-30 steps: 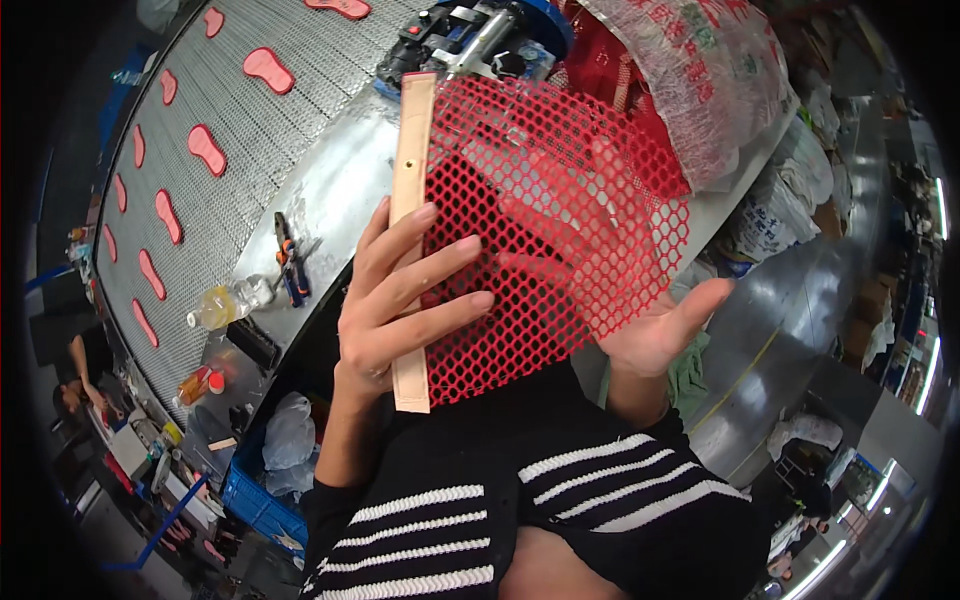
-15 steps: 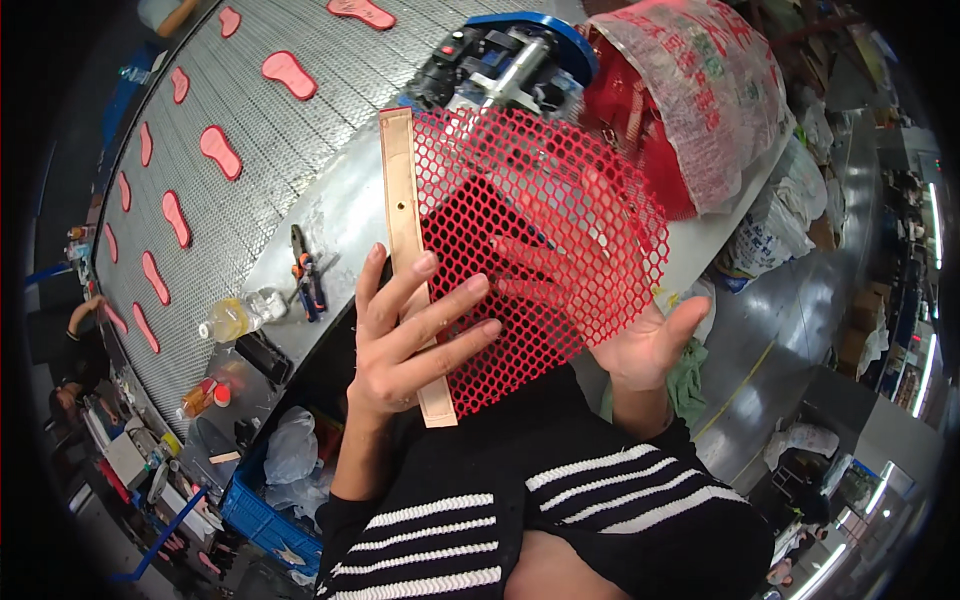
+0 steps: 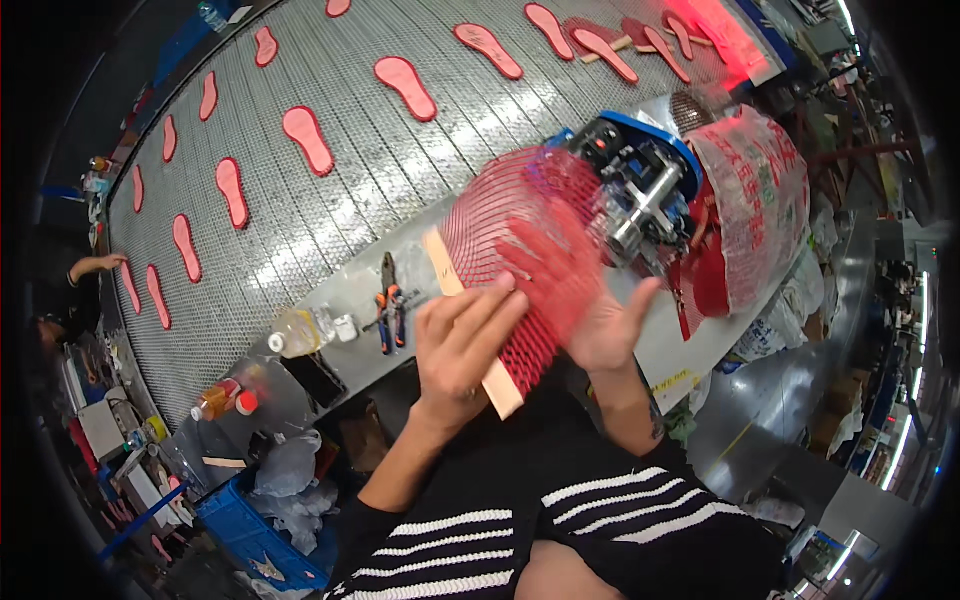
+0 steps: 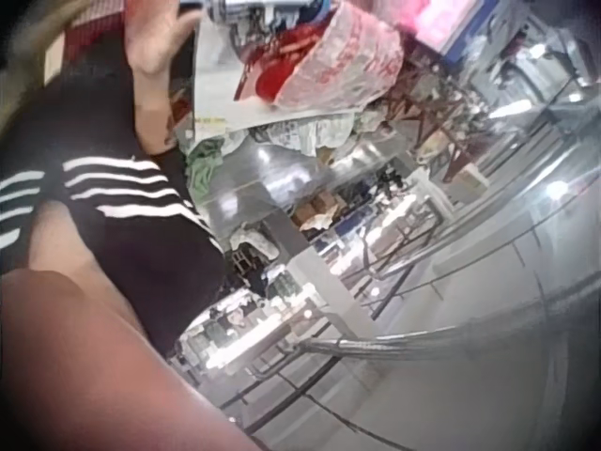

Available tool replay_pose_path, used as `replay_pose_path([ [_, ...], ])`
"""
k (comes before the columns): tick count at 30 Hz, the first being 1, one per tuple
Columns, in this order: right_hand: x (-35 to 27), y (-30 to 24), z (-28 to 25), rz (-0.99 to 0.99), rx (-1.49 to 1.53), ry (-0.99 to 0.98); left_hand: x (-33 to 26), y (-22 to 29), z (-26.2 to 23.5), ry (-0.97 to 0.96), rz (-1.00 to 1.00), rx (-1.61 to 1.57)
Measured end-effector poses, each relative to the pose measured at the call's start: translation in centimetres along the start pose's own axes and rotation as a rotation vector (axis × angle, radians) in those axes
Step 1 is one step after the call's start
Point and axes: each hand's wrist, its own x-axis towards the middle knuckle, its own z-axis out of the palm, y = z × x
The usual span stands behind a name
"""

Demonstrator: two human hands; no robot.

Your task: Attaching red mesh and wooden components to shoe soles on a conveyor belt.

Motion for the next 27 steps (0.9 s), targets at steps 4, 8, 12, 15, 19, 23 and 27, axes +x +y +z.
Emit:
replay_pose_path([
  [4, 3.5, 4.7, -0.2, 0.229, -0.139, -0.072, 1.3, -3.8, 1.1, 0.063, -0.347, -0.105],
  [8, 7.3, 8.3, -1.3, 0.142, -0.165, 0.097, 4.2, -7.5, 3.5, -0.054, -0.363, -0.161],
  [12, 14.7, 7.8, -5.8, 0.165, -0.107, 0.450, 8.7, -11.3, 5.4, -0.112, -0.370, -0.307],
  [15, 23.0, 5.2, -8.7, -0.020, 0.114, 0.488, 12.6, -13.1, 5.9, -0.080, -0.354, -0.246],
  [19, 36.2, 1.4, -17.5, -0.190, 0.346, 0.428, 13.6, -16.3, 7.0, -0.064, -0.561, -0.313],
  [23, 49.1, -2.5, -26.1, -0.281, 0.433, 0.373, 12.9, -20.3, 8.1, -0.099, -0.737, -0.303],
  [27, 59.1, -3.7, -33.2, -0.316, 0.414, 0.376, 11.6, -23.3, 7.8, -0.131, -0.913, -0.356],
])
